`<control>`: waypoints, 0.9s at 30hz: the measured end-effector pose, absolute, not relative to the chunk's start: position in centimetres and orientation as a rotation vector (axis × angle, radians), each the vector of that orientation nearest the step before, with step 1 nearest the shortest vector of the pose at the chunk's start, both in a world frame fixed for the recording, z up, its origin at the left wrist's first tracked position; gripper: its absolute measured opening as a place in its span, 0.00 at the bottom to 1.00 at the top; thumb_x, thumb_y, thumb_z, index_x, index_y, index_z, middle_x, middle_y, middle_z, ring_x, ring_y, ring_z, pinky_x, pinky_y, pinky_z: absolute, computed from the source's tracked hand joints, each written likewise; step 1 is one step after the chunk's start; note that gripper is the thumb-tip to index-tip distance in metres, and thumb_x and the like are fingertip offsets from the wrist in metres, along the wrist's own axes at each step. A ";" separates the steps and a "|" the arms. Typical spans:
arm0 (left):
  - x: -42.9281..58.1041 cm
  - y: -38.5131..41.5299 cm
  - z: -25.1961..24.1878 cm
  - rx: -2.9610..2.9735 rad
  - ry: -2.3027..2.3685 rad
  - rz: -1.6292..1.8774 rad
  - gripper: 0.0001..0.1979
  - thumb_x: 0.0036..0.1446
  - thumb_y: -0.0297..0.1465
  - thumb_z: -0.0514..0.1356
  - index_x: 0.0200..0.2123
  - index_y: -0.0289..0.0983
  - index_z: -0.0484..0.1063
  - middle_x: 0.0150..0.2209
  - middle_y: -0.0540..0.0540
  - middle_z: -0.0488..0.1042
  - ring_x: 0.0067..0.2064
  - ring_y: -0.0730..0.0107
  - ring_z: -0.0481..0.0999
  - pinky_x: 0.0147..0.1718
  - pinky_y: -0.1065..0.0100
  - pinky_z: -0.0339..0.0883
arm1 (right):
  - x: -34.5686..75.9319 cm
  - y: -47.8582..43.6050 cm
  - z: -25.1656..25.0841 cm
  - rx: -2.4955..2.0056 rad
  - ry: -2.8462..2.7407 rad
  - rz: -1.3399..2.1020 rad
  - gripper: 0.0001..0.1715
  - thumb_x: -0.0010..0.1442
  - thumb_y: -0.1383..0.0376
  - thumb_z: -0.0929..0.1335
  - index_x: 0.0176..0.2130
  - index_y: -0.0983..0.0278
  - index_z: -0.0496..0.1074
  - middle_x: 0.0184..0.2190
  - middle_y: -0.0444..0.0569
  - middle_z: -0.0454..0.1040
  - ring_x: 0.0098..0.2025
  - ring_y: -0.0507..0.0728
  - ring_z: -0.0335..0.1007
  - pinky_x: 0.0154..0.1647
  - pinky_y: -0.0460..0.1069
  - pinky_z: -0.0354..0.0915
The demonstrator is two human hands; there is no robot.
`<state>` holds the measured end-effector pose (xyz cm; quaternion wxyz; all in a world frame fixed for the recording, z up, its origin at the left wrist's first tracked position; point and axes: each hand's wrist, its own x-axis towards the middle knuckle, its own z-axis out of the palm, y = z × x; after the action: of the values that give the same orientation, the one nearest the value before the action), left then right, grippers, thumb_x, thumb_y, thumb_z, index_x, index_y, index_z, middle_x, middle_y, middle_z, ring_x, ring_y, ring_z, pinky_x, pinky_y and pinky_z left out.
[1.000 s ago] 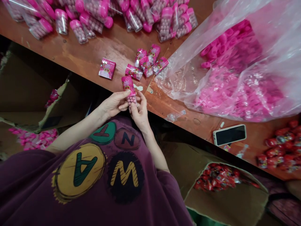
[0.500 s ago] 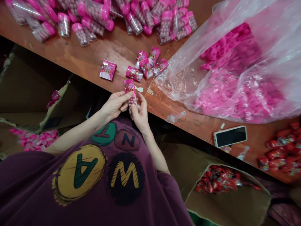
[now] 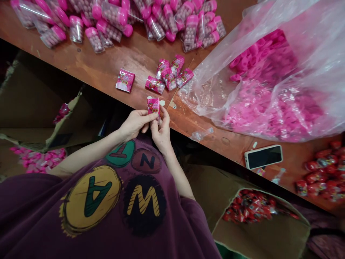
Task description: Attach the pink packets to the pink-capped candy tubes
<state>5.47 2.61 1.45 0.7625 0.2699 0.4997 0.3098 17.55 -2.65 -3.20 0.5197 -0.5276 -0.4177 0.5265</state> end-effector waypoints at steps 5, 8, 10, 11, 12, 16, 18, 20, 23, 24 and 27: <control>5.4 2.9 1.8 0.490 0.997 0.646 0.12 0.65 0.31 0.68 0.31 0.31 0.74 0.20 0.54 0.70 0.14 0.86 0.59 0.13 0.76 0.45 | 18.0 -2.5 -2.7 -1.242 -0.914 1.395 0.38 0.68 0.45 0.69 0.69 0.49 0.55 0.37 0.44 0.72 0.24 0.50 0.63 0.19 0.46 0.62; 4.8 3.0 1.3 0.457 0.864 0.571 0.14 0.67 0.34 0.67 0.32 0.30 0.74 0.21 0.52 0.72 0.14 0.86 0.60 0.14 0.77 0.47 | 18.4 -2.5 -2.2 -1.219 -0.830 1.452 0.37 0.67 0.46 0.71 0.68 0.48 0.57 0.35 0.42 0.70 0.21 0.48 0.59 0.15 0.45 0.56; 4.5 2.9 0.9 0.481 0.789 0.550 0.15 0.67 0.36 0.67 0.32 0.30 0.74 0.23 0.49 0.75 0.14 0.85 0.62 0.15 0.77 0.51 | 18.4 -2.5 -1.9 -1.208 -0.804 1.439 0.35 0.67 0.47 0.71 0.67 0.48 0.59 0.37 0.42 0.71 0.20 0.47 0.57 0.14 0.45 0.56; 4.5 2.8 0.8 0.500 0.757 0.549 0.16 0.66 0.37 0.67 0.32 0.30 0.74 0.23 0.49 0.76 0.15 0.84 0.63 0.16 0.77 0.54 | 18.4 -2.5 -1.9 -1.202 -0.800 1.432 0.34 0.67 0.47 0.71 0.66 0.47 0.60 0.38 0.42 0.72 0.19 0.46 0.55 0.14 0.45 0.56; 4.4 2.7 0.6 0.523 0.732 0.550 0.16 0.66 0.38 0.67 0.33 0.30 0.74 0.23 0.49 0.76 0.15 0.84 0.64 0.17 0.77 0.56 | 18.4 -2.5 -1.9 -1.194 -0.793 1.428 0.33 0.67 0.47 0.71 0.65 0.47 0.61 0.39 0.42 0.72 0.18 0.45 0.53 0.13 0.45 0.55; 4.1 2.4 0.2 0.623 0.682 0.536 0.19 0.64 0.40 0.69 0.31 0.31 0.72 0.20 0.52 0.72 0.15 0.83 0.66 0.17 0.77 0.58 | 18.3 -2.4 -2.1 -1.100 -0.698 1.523 0.34 0.64 0.45 0.73 0.63 0.47 0.63 0.32 0.36 0.71 0.14 0.43 0.45 0.12 0.44 0.53; 3.8 2.5 0.0 0.649 0.662 0.507 0.20 0.63 0.42 0.70 0.30 0.32 0.71 0.20 0.53 0.71 0.14 0.83 0.65 0.15 0.77 0.54 | 18.3 -2.4 -2.3 -1.047 -0.642 1.611 0.35 0.62 0.44 0.74 0.62 0.49 0.63 0.27 0.33 0.70 0.13 0.43 0.44 0.12 0.44 0.52; 3.5 2.7 -0.1 0.659 0.647 0.479 0.22 0.61 0.44 0.71 0.29 0.32 0.70 0.20 0.53 0.71 0.13 0.83 0.64 0.14 0.77 0.52 | 18.3 -2.4 -2.4 -1.024 -0.603 1.680 0.35 0.60 0.43 0.75 0.59 0.52 0.64 0.23 0.31 0.69 0.13 0.44 0.44 0.12 0.43 0.52; 3.3 3.1 -0.3 0.683 0.659 0.447 0.25 0.61 0.47 0.70 0.27 0.33 0.69 0.20 0.53 0.70 0.13 0.83 0.63 0.13 0.77 0.52 | 18.1 -2.1 -2.3 -1.022 -0.560 1.721 0.34 0.59 0.42 0.75 0.54 0.55 0.65 0.22 0.31 0.71 0.12 0.43 0.44 0.12 0.42 0.53; 3.2 3.2 -0.4 0.699 0.667 0.435 0.25 0.62 0.47 0.69 0.26 0.33 0.69 0.19 0.53 0.70 0.13 0.84 0.63 0.13 0.78 0.51 | 18.0 -2.0 -2.3 -1.028 -0.551 1.726 0.33 0.59 0.42 0.75 0.52 0.56 0.66 0.21 0.32 0.72 0.12 0.43 0.44 0.12 0.42 0.53; 3.3 3.3 -0.7 0.747 0.688 0.419 0.26 0.65 0.47 0.66 0.24 0.32 0.69 0.20 0.49 0.73 0.13 0.83 0.63 0.13 0.77 0.50 | 17.7 -1.4 -1.9 -1.055 -0.532 1.723 0.28 0.61 0.42 0.74 0.45 0.58 0.67 0.20 0.34 0.73 0.12 0.43 0.44 0.12 0.41 0.52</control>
<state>3.33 3.34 -0.69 0.8527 0.3551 0.3271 0.1992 17.70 -1.40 -1.91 0.5023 -0.4368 -0.2202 0.7130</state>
